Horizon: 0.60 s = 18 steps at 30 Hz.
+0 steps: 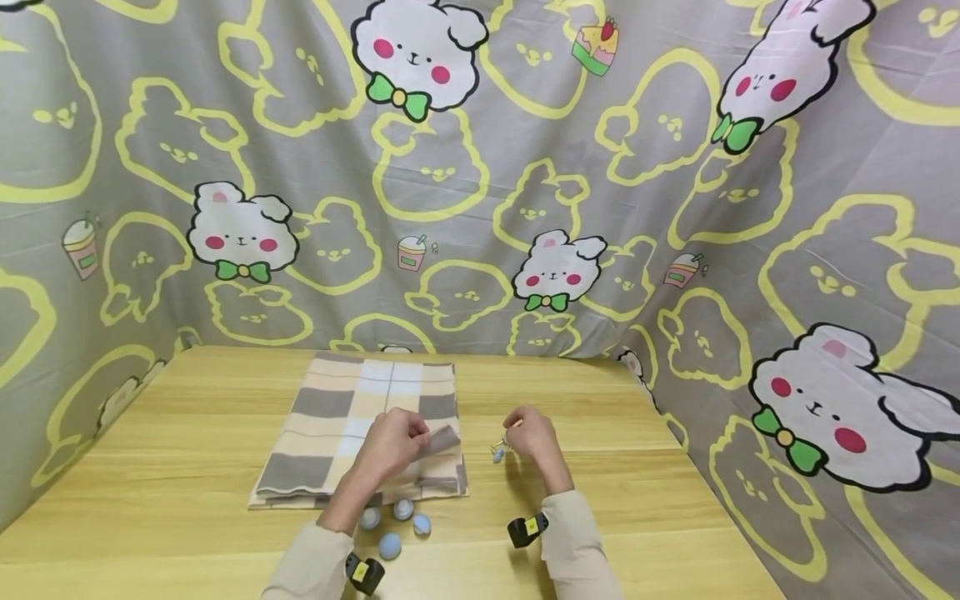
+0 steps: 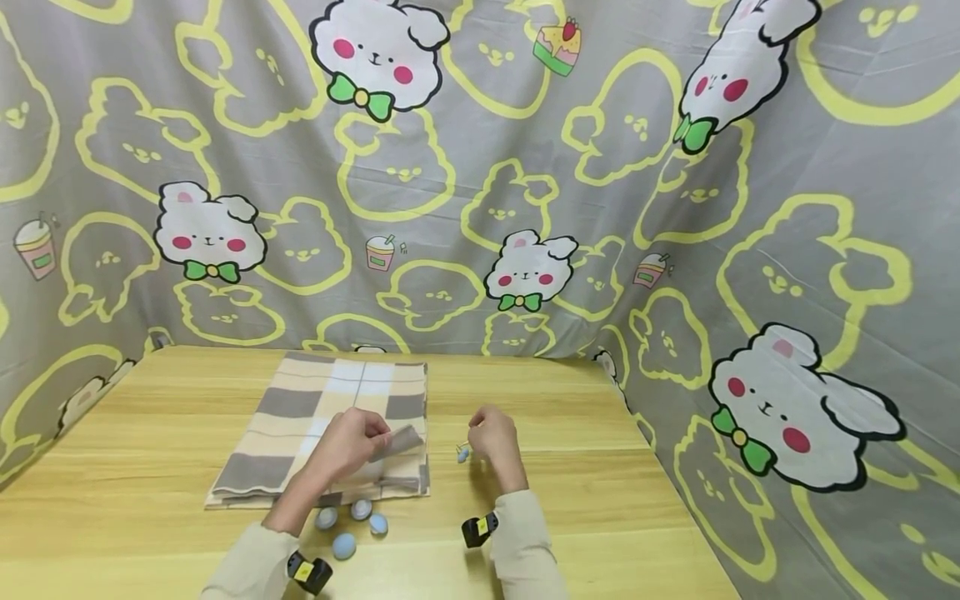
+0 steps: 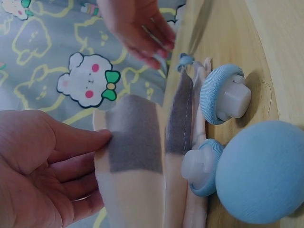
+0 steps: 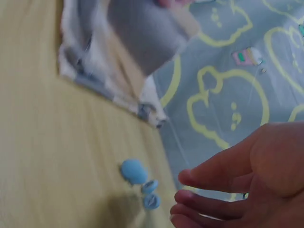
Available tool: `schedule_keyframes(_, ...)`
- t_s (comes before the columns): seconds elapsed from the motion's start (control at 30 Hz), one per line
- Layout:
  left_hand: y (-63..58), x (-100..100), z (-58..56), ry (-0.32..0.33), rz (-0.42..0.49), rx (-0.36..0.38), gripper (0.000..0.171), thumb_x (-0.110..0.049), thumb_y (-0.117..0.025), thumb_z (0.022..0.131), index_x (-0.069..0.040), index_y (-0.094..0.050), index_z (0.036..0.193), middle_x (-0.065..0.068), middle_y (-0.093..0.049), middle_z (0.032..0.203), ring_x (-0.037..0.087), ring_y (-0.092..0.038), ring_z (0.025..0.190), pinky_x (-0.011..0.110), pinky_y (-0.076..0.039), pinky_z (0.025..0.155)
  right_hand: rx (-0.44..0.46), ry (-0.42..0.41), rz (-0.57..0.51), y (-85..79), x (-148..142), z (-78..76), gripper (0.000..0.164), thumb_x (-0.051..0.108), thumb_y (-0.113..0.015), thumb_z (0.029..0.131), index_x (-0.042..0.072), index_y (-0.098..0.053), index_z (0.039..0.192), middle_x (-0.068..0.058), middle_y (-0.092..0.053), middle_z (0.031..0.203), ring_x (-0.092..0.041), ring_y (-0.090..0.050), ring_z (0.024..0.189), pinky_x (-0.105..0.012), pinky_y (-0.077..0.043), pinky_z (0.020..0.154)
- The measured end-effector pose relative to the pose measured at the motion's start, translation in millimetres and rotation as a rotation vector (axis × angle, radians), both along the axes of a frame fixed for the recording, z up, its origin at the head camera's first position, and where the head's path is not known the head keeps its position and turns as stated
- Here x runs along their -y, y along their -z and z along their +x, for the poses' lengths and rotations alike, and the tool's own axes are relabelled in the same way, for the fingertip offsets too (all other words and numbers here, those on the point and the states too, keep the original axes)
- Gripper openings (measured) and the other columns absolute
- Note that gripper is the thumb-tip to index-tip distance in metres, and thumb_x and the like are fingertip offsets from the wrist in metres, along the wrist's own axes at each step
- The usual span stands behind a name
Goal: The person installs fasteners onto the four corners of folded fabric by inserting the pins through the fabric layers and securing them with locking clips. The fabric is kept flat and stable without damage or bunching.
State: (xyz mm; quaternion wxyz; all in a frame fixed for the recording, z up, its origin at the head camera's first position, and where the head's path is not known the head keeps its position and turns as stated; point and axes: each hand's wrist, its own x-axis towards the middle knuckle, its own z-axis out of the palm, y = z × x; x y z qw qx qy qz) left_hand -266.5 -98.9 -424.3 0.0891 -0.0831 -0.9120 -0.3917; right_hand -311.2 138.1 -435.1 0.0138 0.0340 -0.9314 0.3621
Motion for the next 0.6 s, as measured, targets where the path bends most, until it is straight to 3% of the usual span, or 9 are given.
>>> schedule_keyframes(0.33,-0.2,1,-1.0,-0.016,0.019,0.021,0.010,-0.003,-0.075,0.087,-0.007,-0.074,0.077,-0.001,-0.067,0.066,0.012,-0.057,0.061,0.028,-0.047,0.058,0.009,0.029,0.084,12.9,1,-1.9,0.005,-0.002,-0.063,0.082,0.001,-0.066,0.082,-0.009,-0.065,0.077,-0.021,-0.056,0.067,-0.031,-0.047,0.060)
schedule_keyframes(0.6,0.8,1,-2.5,-0.018,0.022,0.018,0.011,-0.003,-0.075,0.087,-0.007,-0.074,0.076,-0.001,-0.067,0.066,0.012,-0.057,0.060,0.028,-0.047,0.058,-0.041,0.059,0.157,20.3,3,-1.8,0.014,-0.005,-0.059,0.081,0.005,-0.061,0.072,-0.006,-0.059,0.069,-0.021,-0.052,0.062,-0.029,-0.042,0.055)
